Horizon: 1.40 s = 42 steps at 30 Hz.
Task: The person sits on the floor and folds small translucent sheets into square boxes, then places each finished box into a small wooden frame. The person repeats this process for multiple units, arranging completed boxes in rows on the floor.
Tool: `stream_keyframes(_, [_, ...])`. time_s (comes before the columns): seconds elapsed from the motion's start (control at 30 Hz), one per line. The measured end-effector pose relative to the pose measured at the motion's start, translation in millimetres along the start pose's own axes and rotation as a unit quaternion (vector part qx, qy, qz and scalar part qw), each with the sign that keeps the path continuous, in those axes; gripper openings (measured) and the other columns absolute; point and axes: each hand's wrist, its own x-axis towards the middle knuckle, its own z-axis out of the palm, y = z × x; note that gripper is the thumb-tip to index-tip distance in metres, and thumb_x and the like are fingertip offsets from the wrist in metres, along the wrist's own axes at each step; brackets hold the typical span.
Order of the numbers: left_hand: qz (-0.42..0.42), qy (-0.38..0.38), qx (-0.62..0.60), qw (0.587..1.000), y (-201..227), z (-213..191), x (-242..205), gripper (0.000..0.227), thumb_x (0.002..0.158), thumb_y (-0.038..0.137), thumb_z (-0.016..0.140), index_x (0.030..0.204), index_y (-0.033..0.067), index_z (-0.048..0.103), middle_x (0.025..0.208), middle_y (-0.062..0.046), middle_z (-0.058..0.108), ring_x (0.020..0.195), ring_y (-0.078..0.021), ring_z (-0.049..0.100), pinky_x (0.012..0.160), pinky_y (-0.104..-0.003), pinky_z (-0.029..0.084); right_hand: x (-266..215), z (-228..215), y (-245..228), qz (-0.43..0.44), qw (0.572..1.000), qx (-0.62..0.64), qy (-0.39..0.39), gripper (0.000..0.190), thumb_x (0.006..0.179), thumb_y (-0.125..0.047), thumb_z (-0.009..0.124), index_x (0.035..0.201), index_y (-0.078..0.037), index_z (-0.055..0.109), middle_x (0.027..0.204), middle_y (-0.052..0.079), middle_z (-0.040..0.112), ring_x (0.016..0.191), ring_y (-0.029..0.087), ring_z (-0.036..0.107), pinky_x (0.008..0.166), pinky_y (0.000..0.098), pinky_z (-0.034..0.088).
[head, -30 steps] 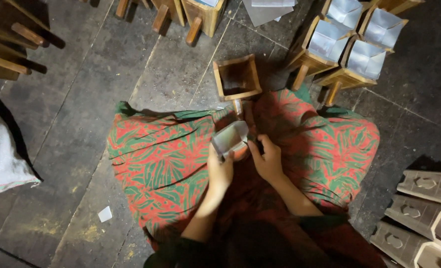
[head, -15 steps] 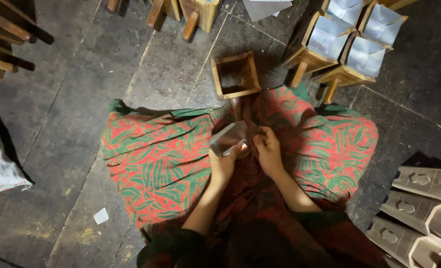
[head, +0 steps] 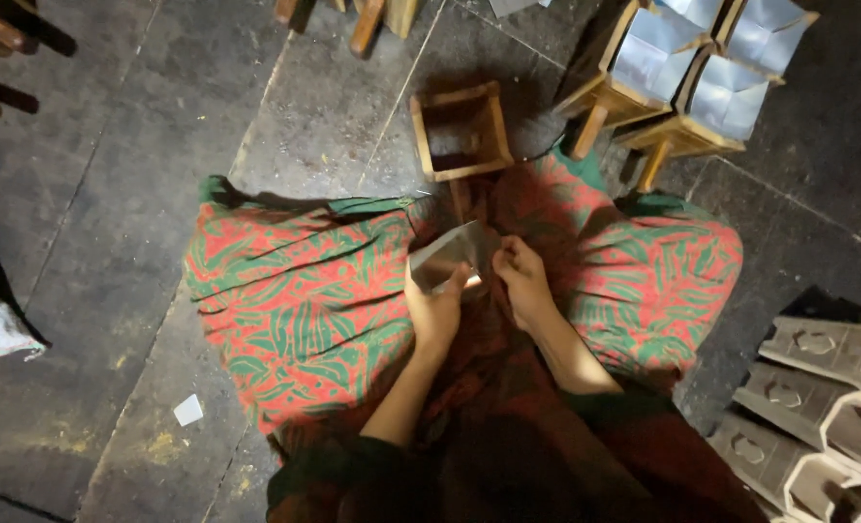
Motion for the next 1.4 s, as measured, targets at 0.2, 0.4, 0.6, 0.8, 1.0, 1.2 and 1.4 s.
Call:
stream_keyframes(0.2, [0.005,0.01,0.014,1.0,6.2,-1.9,7.2,0.026,0.069,-0.003,0.087,0.078,0.012,0.07,0.074,-0.003,0.07,0.073,-0.0144,0.067,0.082,-0.031,0.051,-17.7,21.2,-35.4,0.014,1.0,0.02,0.001,0.018,0.104,-0.022,0.063,0.111,-0.01,0.052,0.089,0.002,0.051,0.089,0.017,0.055,0.089,0.0353,0.049])
stream_keyframes(0.4, [-0.009,0.003,0.018,1.0,1.0,-5.4,4.6,0.024,0.067,-0.004,0.087,0.079,0.0105,0.071,0.074,-0.004,0.07,0.072,-0.0161,0.067,0.081,-0.032,0.051,-10.5,7.8,-14.5,0.018,0.998,0.067,-0.007,0.029,0.099,-0.032,0.072,0.103,-0.009,0.055,0.085,0.005,0.055,0.087,0.02,0.057,0.088,0.0383,0.052])
stream_keyframes(0.6, [-0.01,0.013,0.027,1.0,7.6,-4.7,9.3,0.034,0.068,-0.002,0.089,0.091,0.0086,0.067,0.08,-0.008,0.068,0.078,-0.0197,0.067,0.085,-0.036,0.052,-1.4,5.1,-2.6,0.006,0.998,0.062,-0.011,0.025,0.1,-0.03,0.07,0.099,-0.012,0.052,0.083,0.002,0.053,0.085,0.018,0.058,0.086,0.035,0.052])
stream_keyframes(0.8, [-0.022,0.024,0.024,0.999,30.2,-2.9,11.0,0.037,0.067,-0.004,0.088,0.093,0.0078,0.065,0.08,-0.007,0.068,0.078,-0.0188,0.066,0.085,-0.037,0.052,-5.9,14.9,-16.0,0.014,0.996,0.09,-0.018,0.024,0.099,-0.026,0.071,0.098,-0.011,0.052,0.08,0.004,0.055,0.08,0.02,0.06,0.082,0.0361,0.053])
stream_keyframes(1.0, [-0.098,0.017,0.008,0.995,-0.6,-1.9,12.0,0.036,0.069,-0.001,0.09,0.093,0.0092,0.065,0.079,-0.005,0.066,0.077,-0.0155,0.065,0.073,-0.033,0.054,-8.3,14.5,-16.1,-0.003,0.998,0.054,0.009,0.022,0.099,-0.022,0.071,0.097,-0.011,0.052,0.081,0.002,0.052,0.081,0.017,0.054,0.081,0.0307,0.047])
stream_keyframes(1.2, [-0.204,-0.029,-0.031,0.978,-13.5,-22.2,25.1,0.05,0.068,0.008,0.095,0.107,-0.0028,0.065,0.093,-0.018,0.067,0.084,-0.0257,0.067,0.069,-0.045,0.058,4.3,-10.9,-27.4,0.041,0.996,0.04,0.065,0.047,0.097,-0.031,0.075,0.13,0.0,0.059,0.111,0.008,0.053,0.113,0.022,0.05,0.109,0.0426,0.038])
stream_keyframes(1.4, [-0.25,-0.043,-0.037,0.966,84.5,-38.8,19.4,0.06,0.071,0.01,0.092,0.123,-0.0011,0.065,0.106,-0.015,0.071,0.097,-0.022,0.064,0.085,-0.038,0.053,-12.9,-1.4,-106.2,-0.142,0.959,-0.194,0.153,0.008,0.105,-0.009,0.06,0.109,-0.014,0.065,0.095,0.001,0.05,0.093,0.016,0.05,0.086,0.0311,0.042])
